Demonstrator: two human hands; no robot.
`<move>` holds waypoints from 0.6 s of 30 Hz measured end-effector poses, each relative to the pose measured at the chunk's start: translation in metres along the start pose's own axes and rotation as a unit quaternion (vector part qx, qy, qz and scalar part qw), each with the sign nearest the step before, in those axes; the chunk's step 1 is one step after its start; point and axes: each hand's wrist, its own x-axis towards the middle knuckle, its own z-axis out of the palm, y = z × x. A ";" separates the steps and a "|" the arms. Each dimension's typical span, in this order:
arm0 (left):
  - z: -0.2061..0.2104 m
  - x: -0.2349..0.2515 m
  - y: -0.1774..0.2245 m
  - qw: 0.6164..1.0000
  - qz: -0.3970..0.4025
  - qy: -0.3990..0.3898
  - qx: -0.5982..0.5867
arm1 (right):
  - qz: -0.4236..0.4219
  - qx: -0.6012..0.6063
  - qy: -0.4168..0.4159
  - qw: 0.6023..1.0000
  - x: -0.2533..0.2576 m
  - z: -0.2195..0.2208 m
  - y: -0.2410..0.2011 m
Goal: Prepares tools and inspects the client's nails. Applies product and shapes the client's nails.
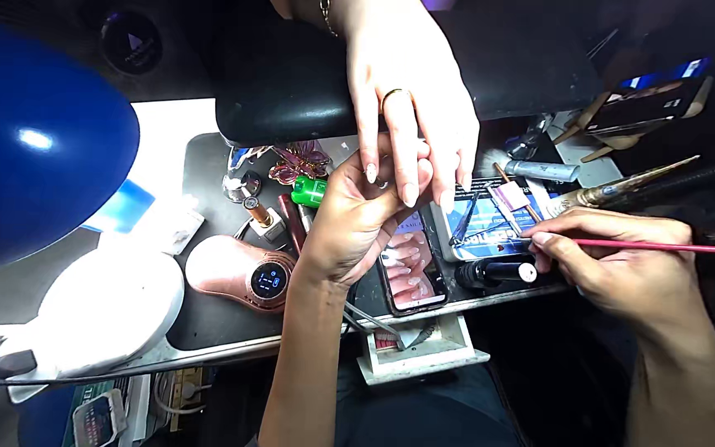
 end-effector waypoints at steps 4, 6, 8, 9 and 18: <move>0.006 -0.001 0.003 0.999 0.023 0.005 0.030 | 0.000 -0.024 -0.008 1.000 0.000 0.002 0.001; 0.008 -0.002 0.005 0.999 0.030 0.008 0.045 | 0.007 -0.044 -0.012 0.999 0.000 0.003 0.003; 0.010 -0.004 0.006 0.998 0.028 0.012 0.054 | 0.018 -0.038 -0.017 0.999 0.000 0.004 0.003; 0.011 -0.005 0.006 0.998 0.027 0.013 0.056 | 0.020 -0.015 -0.016 1.000 0.001 0.002 0.001; 0.016 -0.004 0.006 0.995 0.041 0.021 0.084 | 0.000 0.025 -0.004 1.000 0.004 -0.004 -0.008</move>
